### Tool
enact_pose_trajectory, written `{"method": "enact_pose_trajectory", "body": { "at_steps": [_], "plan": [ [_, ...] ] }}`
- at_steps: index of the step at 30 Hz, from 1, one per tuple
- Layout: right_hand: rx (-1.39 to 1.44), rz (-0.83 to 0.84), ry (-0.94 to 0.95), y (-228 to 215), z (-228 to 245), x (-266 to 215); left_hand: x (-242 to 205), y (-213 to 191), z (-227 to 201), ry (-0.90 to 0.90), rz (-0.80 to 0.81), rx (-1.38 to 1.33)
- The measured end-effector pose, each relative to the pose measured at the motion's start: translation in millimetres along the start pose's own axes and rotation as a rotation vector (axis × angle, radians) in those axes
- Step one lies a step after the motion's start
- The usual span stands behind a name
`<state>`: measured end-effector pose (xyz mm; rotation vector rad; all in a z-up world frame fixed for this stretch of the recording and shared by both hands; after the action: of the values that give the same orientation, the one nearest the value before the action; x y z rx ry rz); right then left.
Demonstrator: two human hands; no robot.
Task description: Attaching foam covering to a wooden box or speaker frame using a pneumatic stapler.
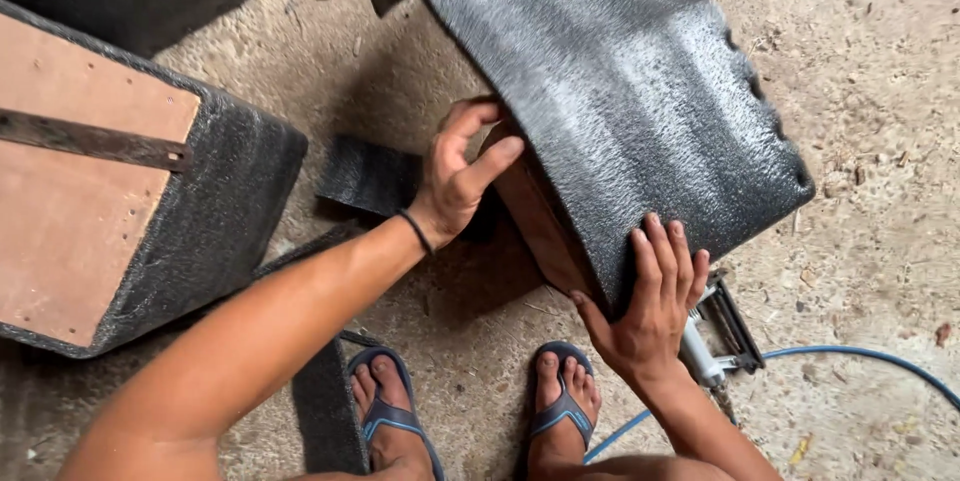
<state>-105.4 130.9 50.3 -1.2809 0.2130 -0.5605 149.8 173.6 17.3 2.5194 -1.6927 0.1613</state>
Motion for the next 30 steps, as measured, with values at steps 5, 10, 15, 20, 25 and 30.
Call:
{"method": "enact_pose_trajectory", "body": {
  "at_steps": [5,10,15,20,25,30],
  "plan": [
    [0.024,-0.037,0.025,-2,7,6,7,32,14,-0.292,0.051,0.287],
    [0.036,-0.049,0.052,-1,5,4,-1,50,-49,0.25,-0.015,0.982],
    [0.062,-0.078,0.037,-5,9,5,-34,78,-32,0.574,0.518,1.113],
    [0.037,-0.091,0.035,-8,10,3,-41,84,6,0.735,0.415,1.159],
    [0.077,-0.163,0.037,-20,-1,-1,-41,101,-34,0.796,0.346,1.121],
    [0.103,-0.252,0.141,-44,-46,-17,-49,155,-31,0.692,0.263,1.118]
  ]
}}
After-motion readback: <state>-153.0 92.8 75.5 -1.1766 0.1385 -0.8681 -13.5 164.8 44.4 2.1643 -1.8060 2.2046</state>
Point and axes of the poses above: each hand's wrist, its own x-axis towards the middle knuckle, its own y-axis out of the palm, z = x × y, the point moved 10 cm from there along x, towards the middle knuckle, and after that the axes turned 13 degrees about z, right-handed, at the moved point
